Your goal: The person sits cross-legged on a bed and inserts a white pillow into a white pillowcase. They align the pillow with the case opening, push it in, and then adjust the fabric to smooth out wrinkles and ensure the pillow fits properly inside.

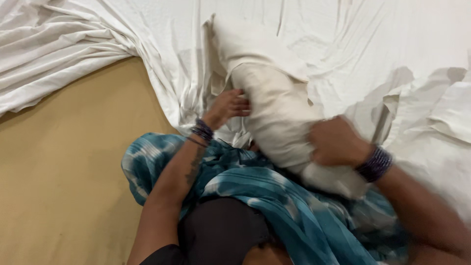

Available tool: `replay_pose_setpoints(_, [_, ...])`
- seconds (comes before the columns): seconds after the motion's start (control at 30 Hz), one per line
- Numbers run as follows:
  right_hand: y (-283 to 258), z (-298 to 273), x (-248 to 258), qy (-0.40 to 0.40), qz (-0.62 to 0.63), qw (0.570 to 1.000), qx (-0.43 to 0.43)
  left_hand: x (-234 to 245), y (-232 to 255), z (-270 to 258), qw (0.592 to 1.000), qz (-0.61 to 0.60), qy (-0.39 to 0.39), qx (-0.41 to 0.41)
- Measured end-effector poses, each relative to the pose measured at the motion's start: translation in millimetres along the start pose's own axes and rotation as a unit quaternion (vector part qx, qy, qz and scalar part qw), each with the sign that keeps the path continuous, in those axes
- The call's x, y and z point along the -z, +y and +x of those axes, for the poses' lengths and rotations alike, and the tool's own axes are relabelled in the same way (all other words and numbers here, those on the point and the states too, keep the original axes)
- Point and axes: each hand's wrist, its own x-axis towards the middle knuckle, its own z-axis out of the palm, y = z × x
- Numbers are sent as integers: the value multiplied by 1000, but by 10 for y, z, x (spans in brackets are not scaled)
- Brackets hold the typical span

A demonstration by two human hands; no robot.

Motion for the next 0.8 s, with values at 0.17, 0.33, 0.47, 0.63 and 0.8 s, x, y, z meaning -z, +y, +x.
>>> replay_pose_setpoints(0.17, [-23, -452, 159, 71, -245, 949, -186, -963, -98, 370, 977, 39, -143, -156])
replay_pose_setpoints(0.33, [30, 246, -209, 61, -54, 973, -218, -1334, -202, 709, 964, -79, -207, -148])
replay_pose_setpoints(0.47, [418, 574, -528, 96, -68, 950, -289, -928, -541, 1007, 986, 58, -22, -154])
replay_pose_setpoints(0.63, [795, 496, -888, 145, -127, 948, -254, -198, -896, 1722, 775, 467, 333, -267])
replay_pose_setpoints(0.8, [829, 381, -891, 174, -108, 952, -227, -286, -604, 2054, 753, 342, 532, -182])
